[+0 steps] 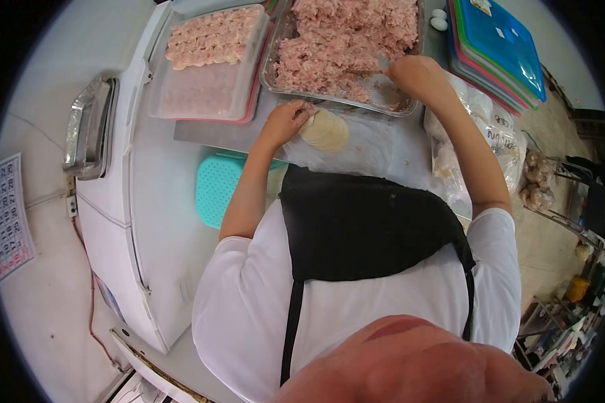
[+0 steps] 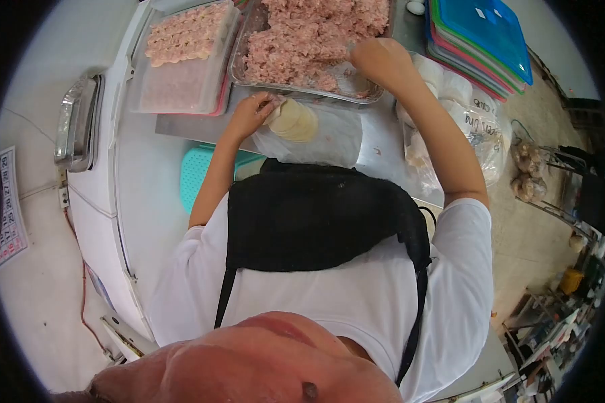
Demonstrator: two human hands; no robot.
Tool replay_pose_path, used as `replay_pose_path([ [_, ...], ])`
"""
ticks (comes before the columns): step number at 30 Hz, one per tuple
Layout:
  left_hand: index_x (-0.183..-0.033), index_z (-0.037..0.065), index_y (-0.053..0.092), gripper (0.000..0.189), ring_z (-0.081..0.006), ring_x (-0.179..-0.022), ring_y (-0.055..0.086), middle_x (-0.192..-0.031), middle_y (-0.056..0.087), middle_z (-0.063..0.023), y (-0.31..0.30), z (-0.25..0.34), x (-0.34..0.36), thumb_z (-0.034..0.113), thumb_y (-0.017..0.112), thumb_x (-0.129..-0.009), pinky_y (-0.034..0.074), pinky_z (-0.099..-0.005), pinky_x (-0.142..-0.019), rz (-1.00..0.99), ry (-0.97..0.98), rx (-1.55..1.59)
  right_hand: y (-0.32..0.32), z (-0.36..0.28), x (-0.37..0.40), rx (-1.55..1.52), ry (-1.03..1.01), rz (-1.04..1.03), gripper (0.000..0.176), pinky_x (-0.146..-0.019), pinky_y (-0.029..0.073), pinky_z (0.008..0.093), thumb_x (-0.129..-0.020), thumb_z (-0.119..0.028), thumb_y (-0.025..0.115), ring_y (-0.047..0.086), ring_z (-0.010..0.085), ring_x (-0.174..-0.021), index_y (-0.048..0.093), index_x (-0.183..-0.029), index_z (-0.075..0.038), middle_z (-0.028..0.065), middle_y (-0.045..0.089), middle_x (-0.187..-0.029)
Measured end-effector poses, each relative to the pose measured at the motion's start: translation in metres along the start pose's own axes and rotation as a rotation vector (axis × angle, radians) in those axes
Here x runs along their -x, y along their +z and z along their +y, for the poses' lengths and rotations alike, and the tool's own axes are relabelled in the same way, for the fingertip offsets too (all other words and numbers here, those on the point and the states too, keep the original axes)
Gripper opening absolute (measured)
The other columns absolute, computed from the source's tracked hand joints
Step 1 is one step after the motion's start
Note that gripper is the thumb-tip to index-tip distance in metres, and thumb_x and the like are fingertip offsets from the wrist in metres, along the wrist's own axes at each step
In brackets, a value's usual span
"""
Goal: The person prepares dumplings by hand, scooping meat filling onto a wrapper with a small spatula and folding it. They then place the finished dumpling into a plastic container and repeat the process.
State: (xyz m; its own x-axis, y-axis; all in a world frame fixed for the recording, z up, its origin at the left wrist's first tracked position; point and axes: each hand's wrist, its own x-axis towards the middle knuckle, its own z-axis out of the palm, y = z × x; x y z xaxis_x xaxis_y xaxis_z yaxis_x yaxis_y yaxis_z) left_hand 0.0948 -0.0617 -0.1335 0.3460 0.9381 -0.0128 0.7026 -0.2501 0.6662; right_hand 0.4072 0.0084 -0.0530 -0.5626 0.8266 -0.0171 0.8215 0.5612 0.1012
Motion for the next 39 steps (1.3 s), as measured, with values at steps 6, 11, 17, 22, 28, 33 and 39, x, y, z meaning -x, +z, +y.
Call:
replay_pose_path([
  [6, -0.105, 0.002, 0.057, 0.023, -0.0217, -0.097, 0.062, -0.102, 0.063, -0.0087, 0.007, -0.018, -0.002, 0.021, 0.054, -0.093, 0.049, -0.0365, -0.083, 0.006, -0.106, 1.109, 0.013, -0.048, 0.016, -0.101, -0.146, 0.088, 0.017, -0.061, 0.052, 0.0408, -0.077, -0.018, 0.057, 0.066, 0.03, -0.074, 0.065, -0.073, -0.004, 0.0147, 0.066, -0.076],
  [11, -0.118, 0.0, 0.05, 0.032, -0.0235, -0.106, 0.059, -0.115, 0.059, -0.0119, -0.036, 0.003, 0.003, 0.021, 0.052, -0.094, 0.048, -0.0386, -0.093, 0.191, -0.146, 1.535, -0.038, -0.013, 0.022, -0.015, 0.105, -0.248, 0.021, -0.064, 0.051, 0.0449, -0.085, -0.022, 0.053, 0.066, 0.0301, -0.071, 0.067, -0.078, -0.007, 0.0137, 0.066, -0.076],
  [17, -0.125, -0.002, 0.046, 0.037, -0.0254, -0.11, 0.057, -0.119, 0.057, -0.014, -0.067, -0.006, -0.007, 0.014, 0.054, -0.093, 0.05, -0.04, -0.092, 0.298, -0.169, 1.741, 0.027, -0.071, 0.014, -0.154, -0.009, 0.078, 0.021, -0.063, 0.05, 0.0441, -0.083, -0.019, 0.054, 0.065, 0.031, -0.071, 0.066, -0.076, -0.003, 0.0163, 0.065, -0.074],
  [22, -0.123, -0.004, 0.047, 0.033, -0.0263, -0.11, 0.057, -0.121, 0.056, -0.0153, -0.074, -0.015, -0.022, 0.01, 0.05, -0.094, 0.048, -0.04, -0.094, 0.521, -0.186, 1.46, 0.025, -0.072, -0.002, -0.694, 0.138, 0.0, 0.027, -0.057, 0.046, 0.0401, -0.088, -0.024, 0.056, 0.061, 0.0264, -0.059, 0.067, -0.079, -0.002, 0.0165, 0.061, -0.063],
  [28, -0.124, -0.005, 0.045, 0.035, -0.0288, -0.114, 0.054, -0.12, 0.056, -0.0168, -0.058, -0.007, -0.057, 0.016, 0.045, -0.096, 0.043, -0.0416, -0.101, 0.372, -0.155, 1.757, -0.018, -0.08, -0.018, -1.128, 0.432, 0.028, 0.038, -0.051, 0.037, 0.0299, -0.094, -0.037, 0.053, 0.04, 0.0108, -0.053, 0.067, -0.088, -0.001, 0.0058, 0.044, -0.054],
  [33, -0.124, -0.001, 0.047, 0.048, -0.0297, -0.117, 0.05, -0.121, 0.055, -0.0138, -0.08, 0.054, -0.088, 0.037, 0.039, -0.096, 0.036, -0.0482, -0.104, 0.243, -0.112, 2.084, -0.005, -0.099, -0.034, -1.216, 0.388, 0.152, 0.032, -0.049, 0.035, 0.0264, -0.095, -0.031, 0.054, 0.044, 0.0101, -0.053, 0.066, -0.106, -0.004, -0.0004, 0.05, -0.063],
  [39, -0.124, 0.001, 0.049, 0.066, -0.0295, -0.116, 0.048, -0.124, 0.053, -0.0116, -0.065, 0.018, -0.105, 0.057, 0.038, -0.091, 0.035, -0.0497, -0.102, 0.31, -0.238, 1.964, -0.05, -0.101, -0.006, -0.44, 0.269, 0.279, 0.026, -0.068, 0.047, 0.0422, -0.092, -0.026, 0.054, 0.06, 0.035, -0.078, 0.065, -0.105, -0.006, 0.0168, 0.062, -0.083],
])
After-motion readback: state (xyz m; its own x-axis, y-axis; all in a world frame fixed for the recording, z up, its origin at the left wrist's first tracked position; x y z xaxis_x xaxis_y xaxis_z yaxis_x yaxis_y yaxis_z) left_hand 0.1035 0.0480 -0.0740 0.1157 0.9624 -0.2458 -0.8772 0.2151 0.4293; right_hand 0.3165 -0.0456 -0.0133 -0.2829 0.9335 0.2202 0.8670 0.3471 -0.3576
